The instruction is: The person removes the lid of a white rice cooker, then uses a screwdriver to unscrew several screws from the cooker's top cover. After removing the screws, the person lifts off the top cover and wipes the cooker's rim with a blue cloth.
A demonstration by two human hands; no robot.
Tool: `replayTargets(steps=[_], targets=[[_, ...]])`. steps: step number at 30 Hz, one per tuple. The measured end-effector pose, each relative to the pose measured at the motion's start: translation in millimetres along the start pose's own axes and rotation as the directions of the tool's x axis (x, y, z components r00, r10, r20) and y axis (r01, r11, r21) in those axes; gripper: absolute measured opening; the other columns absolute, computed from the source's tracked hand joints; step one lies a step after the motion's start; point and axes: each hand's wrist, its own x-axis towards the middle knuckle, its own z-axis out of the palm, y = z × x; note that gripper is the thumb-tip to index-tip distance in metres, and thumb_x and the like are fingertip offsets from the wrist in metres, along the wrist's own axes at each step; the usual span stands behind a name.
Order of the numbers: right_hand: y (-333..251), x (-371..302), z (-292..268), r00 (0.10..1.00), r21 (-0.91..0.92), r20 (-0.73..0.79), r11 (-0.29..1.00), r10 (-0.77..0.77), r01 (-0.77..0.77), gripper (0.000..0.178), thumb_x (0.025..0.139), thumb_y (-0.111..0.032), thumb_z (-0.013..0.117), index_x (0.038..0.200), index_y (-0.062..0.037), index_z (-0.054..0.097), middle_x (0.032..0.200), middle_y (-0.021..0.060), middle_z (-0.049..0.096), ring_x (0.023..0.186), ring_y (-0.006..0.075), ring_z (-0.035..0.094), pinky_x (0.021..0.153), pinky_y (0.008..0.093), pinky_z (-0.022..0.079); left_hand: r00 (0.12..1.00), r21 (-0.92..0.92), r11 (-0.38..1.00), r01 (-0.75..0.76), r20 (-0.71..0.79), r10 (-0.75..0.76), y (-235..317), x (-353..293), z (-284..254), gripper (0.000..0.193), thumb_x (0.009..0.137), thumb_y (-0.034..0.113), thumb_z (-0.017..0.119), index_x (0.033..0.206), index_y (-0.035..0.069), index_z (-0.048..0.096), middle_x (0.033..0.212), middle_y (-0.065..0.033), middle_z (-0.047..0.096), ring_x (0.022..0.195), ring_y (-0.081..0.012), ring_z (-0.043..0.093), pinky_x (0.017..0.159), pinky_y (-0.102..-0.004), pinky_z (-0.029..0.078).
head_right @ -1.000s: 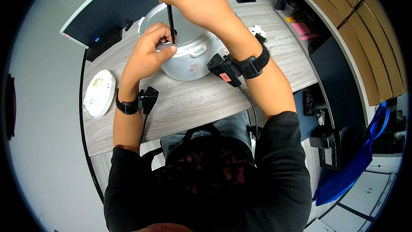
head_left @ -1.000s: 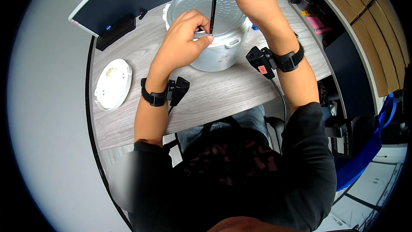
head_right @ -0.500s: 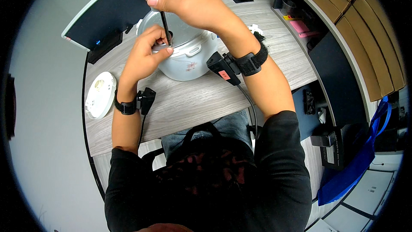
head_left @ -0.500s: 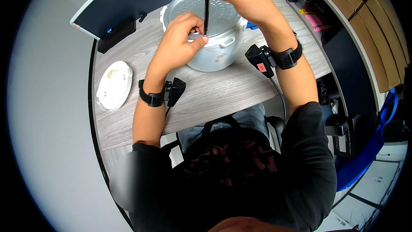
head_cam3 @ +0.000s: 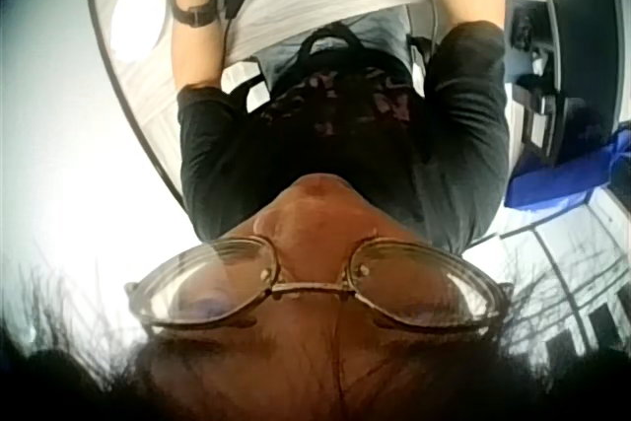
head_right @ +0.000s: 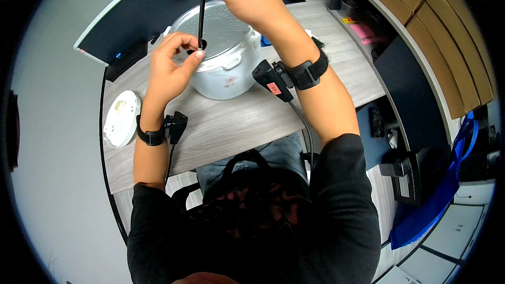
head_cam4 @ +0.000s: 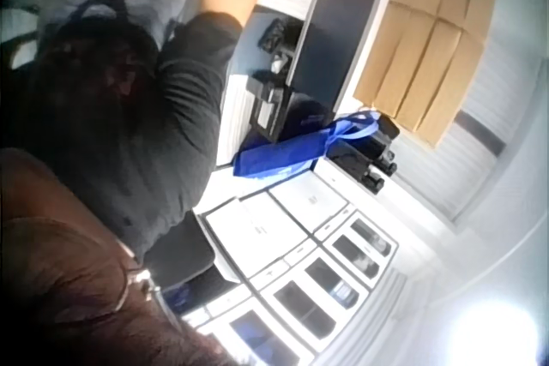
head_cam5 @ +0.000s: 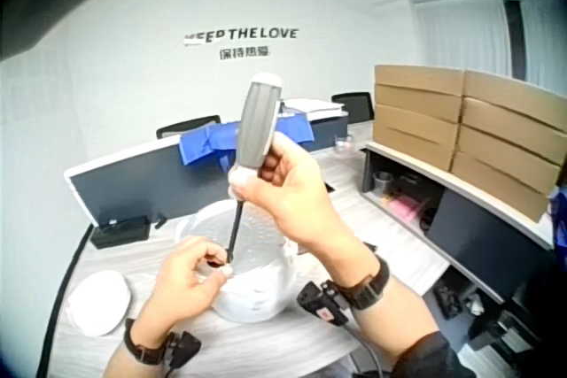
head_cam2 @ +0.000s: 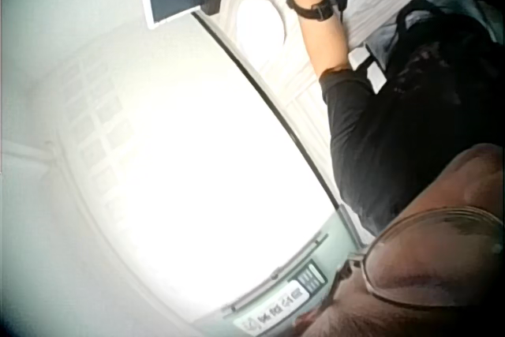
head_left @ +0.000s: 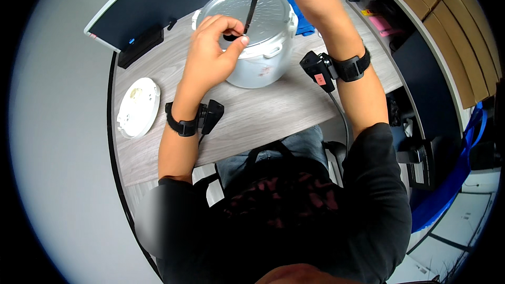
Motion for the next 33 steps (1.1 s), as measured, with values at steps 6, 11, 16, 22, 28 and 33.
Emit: replayTargets(steps=[6,11,16,22,28,33], targets=[[-18.5,-22.8,-53.2,0.983,-0.144,-0.164,0.988,-0.081,0.058,0.026,0.091,-0.004,0.074,0.113,-0.0021,0.06,0.094,0.0016,0.067,0.083,0.0094,0.066,0.076,0.0251,0.056,0.991,0.139,0.989,-0.057,-0.11,0.073,35.7,7.1,23.3,0.007,0.079,0.004,0.074,0.085,0.003,0.07,0.071,-0.0064,0.068,0.066,-0.0194,0.063,0.062,-0.0318,0.051],[-44.5,-77.4,-95.7,0.916,-0.06,-0.399,0.998,-0.026,0.002,0.034,0.093,-0.007,0.072,0.123,0.0005,0.058,0.097,0.0043,0.069,0.084,0.012,0.068,0.076,0.0264,0.057,0.967,0.096,0.969,-0.229,-0.088,0.238,61.9,12.5,73.3,0.007,0.078,0.002,0.074,0.083,0.004,0.069,0.067,-0.0081,0.068,0.062,-0.025,0.065,0.055,-0.0357,0.05],[-48.5,-132.0,-141.4,0.823,-0.11,-0.563,0.994,-0.075,0.015,0.026,0.094,-0.012,0.073,0.113,0.0019,0.062,0.093,0.0062,0.069,0.08,0.0141,0.07,0.071,0.0285,0.058,0.967,-0.004,0.967,-0.254,-0.023,0.254,71.6,17.1,137.0,0.006,0.079,0.002,0.072,0.083,0.003,0.067,0.065,-0.0109,0.066,0.06,-0.0286,0.065,0.055,-0.0385,0.05],[-32.3,-176.7,-178.5,0.647,-0.172,-0.762,0.959,0.014,-0.223,0.021,0.097,-0.016,0.07,0.106,0.0005,0.061,0.095,0.0094,0.069,0.084,0.0196,0.073,0.074,0.0302,0.058,0.971,-0.025,0.983,-0.18,0.156,0.182,52.8,18.5,200.4,0.003,0.082,0.002,0.071,0.083,0.002,0.069,0.07,-0.0133,0.071,0.063,-0.025,0.072,0.058,-0.0329,0.055],[-15.1,-199.8,-217.2,0.498,-0.231,-0.866,0.916,-0.039,-0.329,0.021,0.095,-0.013,0.072,0.105,-0.0003,0.06,0.09,0.0062,0.068,0.077,0.0163,0.071,0.067,0.0272,0.057,0.907,-0.029,1.0,-0.008,0.421,0.019,23.8,17.3,236.5,0.007,0.086,0.007,0.066,0.086,0.001,0.071,0.073,-0.0185,0.071,0.067,-0.0327,0.071,0.063,-0.0399,0.056],[-3.7,-205.5,-219.5,0.511,-0.217,-0.858,0.864,0.053,-0.455,0.019,0.093,-0.011,0.074,0.101,-0.0021,0.059,0.083,0.0031,0.067,0.074,0.0133,0.069,0.067,0.0273,0.057,0.778,0.116,0.988,-0.101,0.629,0.006,21.1,27.2,266.0,0.014,0.091,0.013,0.063,0.09,0.002,0.071,0.077,-0.0222,0.07,0.074,-0.0403,0.07,0.069,-0.0489,0.055]])
